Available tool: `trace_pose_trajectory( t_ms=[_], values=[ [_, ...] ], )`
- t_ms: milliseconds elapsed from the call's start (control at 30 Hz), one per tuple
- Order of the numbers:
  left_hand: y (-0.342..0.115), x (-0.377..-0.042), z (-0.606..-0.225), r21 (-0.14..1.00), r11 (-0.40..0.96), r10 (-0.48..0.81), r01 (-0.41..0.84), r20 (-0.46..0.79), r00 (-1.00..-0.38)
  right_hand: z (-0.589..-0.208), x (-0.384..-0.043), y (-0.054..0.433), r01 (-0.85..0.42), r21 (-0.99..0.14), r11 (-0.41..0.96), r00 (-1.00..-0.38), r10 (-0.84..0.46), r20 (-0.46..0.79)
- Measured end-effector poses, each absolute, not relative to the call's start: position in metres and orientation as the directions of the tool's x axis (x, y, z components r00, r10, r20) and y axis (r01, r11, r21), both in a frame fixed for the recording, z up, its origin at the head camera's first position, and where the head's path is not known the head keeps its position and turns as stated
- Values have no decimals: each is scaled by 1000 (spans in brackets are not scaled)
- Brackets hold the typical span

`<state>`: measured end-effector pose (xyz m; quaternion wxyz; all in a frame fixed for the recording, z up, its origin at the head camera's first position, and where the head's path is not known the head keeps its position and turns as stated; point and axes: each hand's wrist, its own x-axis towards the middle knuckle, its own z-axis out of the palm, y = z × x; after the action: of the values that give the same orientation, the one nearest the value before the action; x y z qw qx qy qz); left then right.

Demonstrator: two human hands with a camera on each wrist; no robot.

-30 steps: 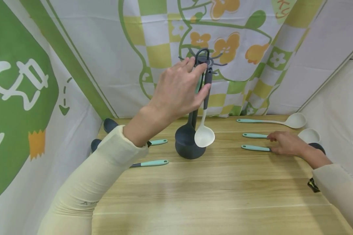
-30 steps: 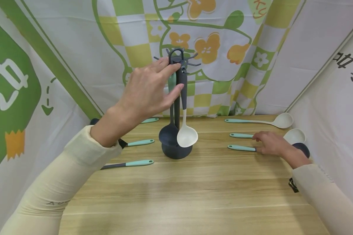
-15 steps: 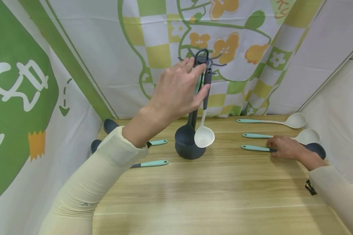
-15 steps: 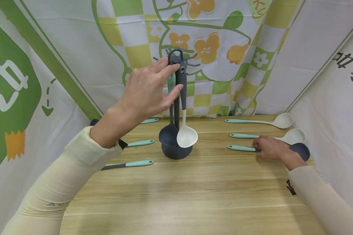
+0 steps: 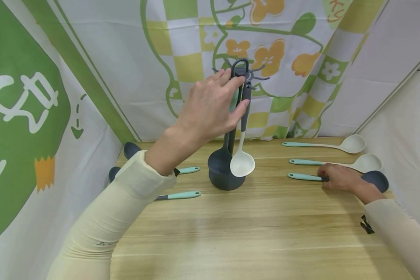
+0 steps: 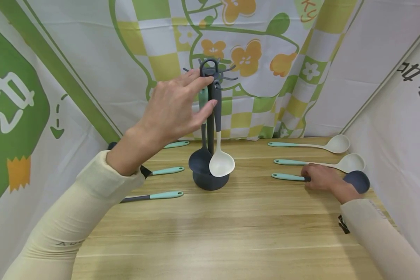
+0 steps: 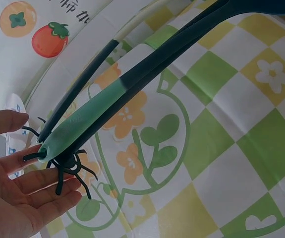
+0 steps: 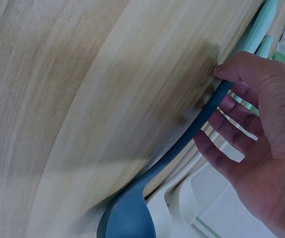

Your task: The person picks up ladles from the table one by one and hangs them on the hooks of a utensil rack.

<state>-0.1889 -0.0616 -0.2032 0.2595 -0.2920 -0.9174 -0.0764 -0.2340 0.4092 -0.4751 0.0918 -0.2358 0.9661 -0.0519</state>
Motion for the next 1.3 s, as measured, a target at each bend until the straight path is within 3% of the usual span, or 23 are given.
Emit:
trace_pose_trajectory(
  t_ms=[567, 1000, 1300],
  values=[
    [-62, -190, -202, 14, 806, 486, 592, 556, -675, -489, -235, 411, -462, -141, 876, -878, -474, -67],
    [-52, -185, -199, -49, 872, 425, 487, 569, -704, -486, -234, 410, -472, -146, 869, -874, -483, -48],
    [-45, -183, -199, -89, 896, 396, 434, 602, -693, -479, -231, 412, -467, -154, 871, -877, -478, -46]
  ],
)
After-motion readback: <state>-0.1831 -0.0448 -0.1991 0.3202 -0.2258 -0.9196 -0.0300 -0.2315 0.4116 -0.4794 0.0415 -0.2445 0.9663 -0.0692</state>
